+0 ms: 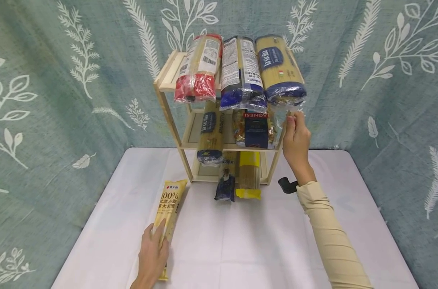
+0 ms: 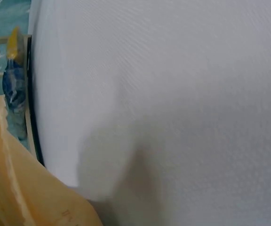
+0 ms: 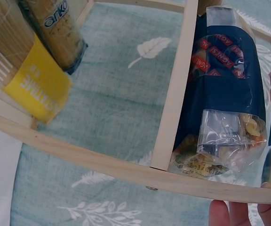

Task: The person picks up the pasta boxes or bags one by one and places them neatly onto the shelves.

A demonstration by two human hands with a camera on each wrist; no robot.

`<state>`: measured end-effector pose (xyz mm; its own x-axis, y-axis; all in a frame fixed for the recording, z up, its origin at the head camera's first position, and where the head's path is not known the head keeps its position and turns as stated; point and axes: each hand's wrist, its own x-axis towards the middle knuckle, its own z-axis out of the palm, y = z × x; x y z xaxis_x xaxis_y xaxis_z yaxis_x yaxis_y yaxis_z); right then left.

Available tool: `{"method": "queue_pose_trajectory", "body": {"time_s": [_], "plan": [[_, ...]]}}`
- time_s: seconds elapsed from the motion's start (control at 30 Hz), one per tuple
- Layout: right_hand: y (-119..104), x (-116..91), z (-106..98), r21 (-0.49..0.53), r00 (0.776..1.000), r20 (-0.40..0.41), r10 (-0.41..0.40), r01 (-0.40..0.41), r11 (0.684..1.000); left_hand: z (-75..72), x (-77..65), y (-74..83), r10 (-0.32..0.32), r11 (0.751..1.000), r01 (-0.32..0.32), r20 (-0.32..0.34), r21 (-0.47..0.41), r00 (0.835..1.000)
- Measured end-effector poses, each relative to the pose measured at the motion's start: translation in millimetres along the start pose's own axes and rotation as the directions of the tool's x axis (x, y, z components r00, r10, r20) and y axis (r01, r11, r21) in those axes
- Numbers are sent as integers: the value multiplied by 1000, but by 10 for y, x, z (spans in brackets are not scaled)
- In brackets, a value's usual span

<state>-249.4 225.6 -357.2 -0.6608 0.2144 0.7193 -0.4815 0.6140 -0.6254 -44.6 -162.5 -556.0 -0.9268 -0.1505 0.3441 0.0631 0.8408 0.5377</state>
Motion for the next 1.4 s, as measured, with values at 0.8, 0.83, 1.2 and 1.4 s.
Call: {"method": "queue_pose_trajectory", "body": {"time_s": [0.8,0.83,1.2,1.4], "plan": [[60,60,-52,-14,999,-38,-28,27,1000,-44,44,586,-1,991,6,33,-132,999],[60,56,-48,-9,999,-36,-23,23,1000,-43,38,606,1,990,4,34,-138,999],[59,31,-25,-14,999,-36,-20,20,1000,-20,60,776,24,985,-15,52,-169,998],[70,12,10,-15,999,-23,-34,34,999,34,152,794,70,979,-68,6,-190,998]]}}
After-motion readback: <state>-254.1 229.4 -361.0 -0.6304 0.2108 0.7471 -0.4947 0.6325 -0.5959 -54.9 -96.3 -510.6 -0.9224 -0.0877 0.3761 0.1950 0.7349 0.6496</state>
